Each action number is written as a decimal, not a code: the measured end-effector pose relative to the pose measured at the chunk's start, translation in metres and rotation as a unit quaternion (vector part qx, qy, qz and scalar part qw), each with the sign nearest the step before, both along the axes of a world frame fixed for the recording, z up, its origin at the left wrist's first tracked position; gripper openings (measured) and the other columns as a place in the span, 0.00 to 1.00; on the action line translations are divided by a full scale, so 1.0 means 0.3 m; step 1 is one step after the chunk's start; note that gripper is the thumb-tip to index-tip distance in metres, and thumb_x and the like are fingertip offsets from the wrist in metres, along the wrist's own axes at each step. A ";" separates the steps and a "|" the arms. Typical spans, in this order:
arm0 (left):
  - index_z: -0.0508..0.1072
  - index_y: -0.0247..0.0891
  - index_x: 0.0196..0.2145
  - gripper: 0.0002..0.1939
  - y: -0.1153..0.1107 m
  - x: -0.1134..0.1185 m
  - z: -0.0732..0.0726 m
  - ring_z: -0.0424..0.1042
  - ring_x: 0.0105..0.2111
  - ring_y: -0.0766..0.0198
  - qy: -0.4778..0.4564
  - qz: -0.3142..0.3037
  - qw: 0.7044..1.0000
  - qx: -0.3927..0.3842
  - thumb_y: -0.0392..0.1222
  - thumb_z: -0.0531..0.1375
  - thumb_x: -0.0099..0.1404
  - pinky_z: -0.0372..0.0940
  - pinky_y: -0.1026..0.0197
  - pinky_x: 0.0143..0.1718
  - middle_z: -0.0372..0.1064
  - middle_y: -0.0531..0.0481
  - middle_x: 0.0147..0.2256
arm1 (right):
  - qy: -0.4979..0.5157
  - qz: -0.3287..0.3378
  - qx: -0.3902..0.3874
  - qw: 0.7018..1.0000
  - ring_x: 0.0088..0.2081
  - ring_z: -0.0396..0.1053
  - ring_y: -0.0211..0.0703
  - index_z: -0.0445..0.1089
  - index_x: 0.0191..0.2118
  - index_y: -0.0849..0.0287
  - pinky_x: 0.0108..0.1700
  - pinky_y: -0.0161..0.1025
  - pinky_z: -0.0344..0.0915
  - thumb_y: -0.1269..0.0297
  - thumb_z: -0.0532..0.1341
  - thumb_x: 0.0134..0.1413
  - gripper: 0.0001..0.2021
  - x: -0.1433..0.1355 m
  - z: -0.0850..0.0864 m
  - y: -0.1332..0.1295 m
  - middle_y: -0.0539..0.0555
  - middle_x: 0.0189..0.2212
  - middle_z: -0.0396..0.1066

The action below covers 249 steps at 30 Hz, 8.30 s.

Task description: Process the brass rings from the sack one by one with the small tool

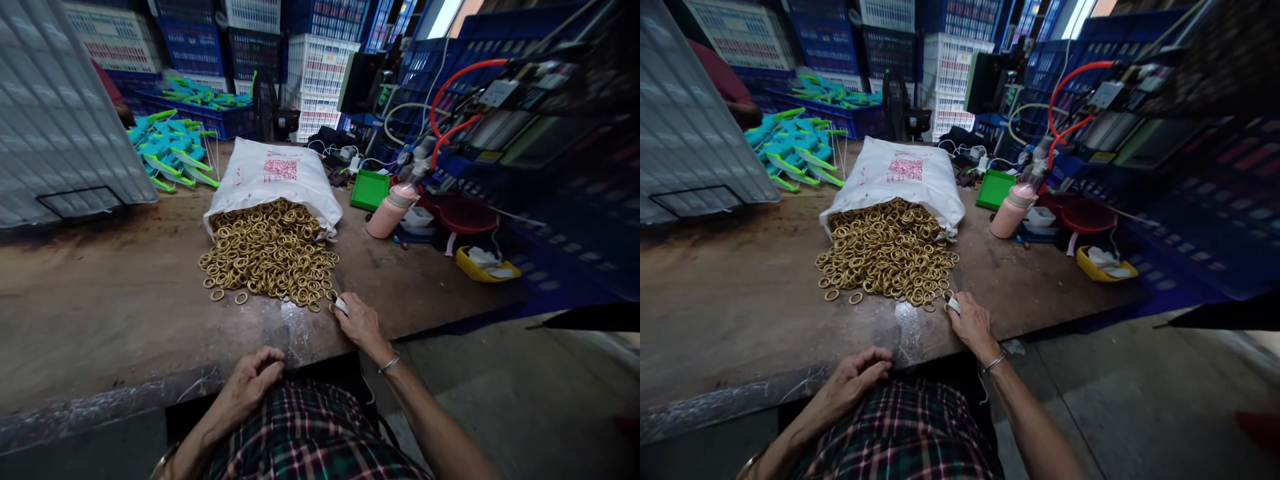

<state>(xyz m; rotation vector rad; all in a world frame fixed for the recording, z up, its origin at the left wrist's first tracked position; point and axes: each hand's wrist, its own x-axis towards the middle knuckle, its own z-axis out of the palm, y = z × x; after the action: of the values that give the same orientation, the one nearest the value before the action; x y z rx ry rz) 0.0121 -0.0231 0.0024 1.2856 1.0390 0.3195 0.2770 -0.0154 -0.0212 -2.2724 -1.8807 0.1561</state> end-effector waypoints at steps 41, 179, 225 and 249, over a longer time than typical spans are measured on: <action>0.64 0.35 0.29 0.16 -0.012 0.001 -0.036 0.64 0.19 0.72 -0.208 0.216 0.951 -0.070 0.52 0.58 0.56 0.58 0.69 0.18 0.66 0.52 0.25 | 0.561 0.084 -0.137 0.812 0.20 0.56 0.31 0.65 0.26 0.61 0.24 0.30 0.53 0.60 0.56 0.45 0.09 -0.410 0.072 0.017 0.44 0.16 0.61; 0.62 0.37 0.26 0.17 -0.021 -0.087 -0.044 0.50 0.17 0.73 -0.117 0.267 0.952 0.092 0.55 0.52 0.60 0.47 0.68 0.18 0.53 0.58 0.18 | 0.066 0.363 -0.150 0.917 0.31 0.67 0.42 0.66 0.41 0.61 0.30 0.35 0.51 0.71 0.49 0.50 0.13 -0.501 0.049 0.152 0.57 0.30 0.72; 0.65 0.36 0.29 0.16 0.043 -0.087 -0.009 0.52 0.15 0.75 -0.100 0.325 0.940 0.020 0.53 0.57 0.54 0.47 0.70 0.16 0.58 0.59 0.18 | 0.579 0.175 -0.265 0.751 0.15 0.43 0.28 0.55 0.25 0.57 0.17 0.28 0.42 0.53 0.53 0.50 0.13 -0.484 0.071 0.146 0.40 0.15 0.48; 0.63 0.36 0.28 0.17 0.037 -0.091 -0.057 0.50 0.13 0.76 -0.146 0.283 0.948 -0.012 0.56 0.56 0.56 0.45 0.70 0.14 0.58 0.59 0.18 | 0.368 0.230 -0.066 0.898 0.23 0.56 0.34 0.60 0.23 0.59 0.27 0.31 0.51 0.66 0.48 0.51 0.10 -0.487 0.021 0.169 0.48 0.19 0.61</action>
<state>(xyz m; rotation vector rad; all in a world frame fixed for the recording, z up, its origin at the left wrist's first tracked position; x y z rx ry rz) -0.0152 -0.0121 -0.0146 0.8595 1.1331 0.9051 0.1309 0.0354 -0.0150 -1.4369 -1.9211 1.0661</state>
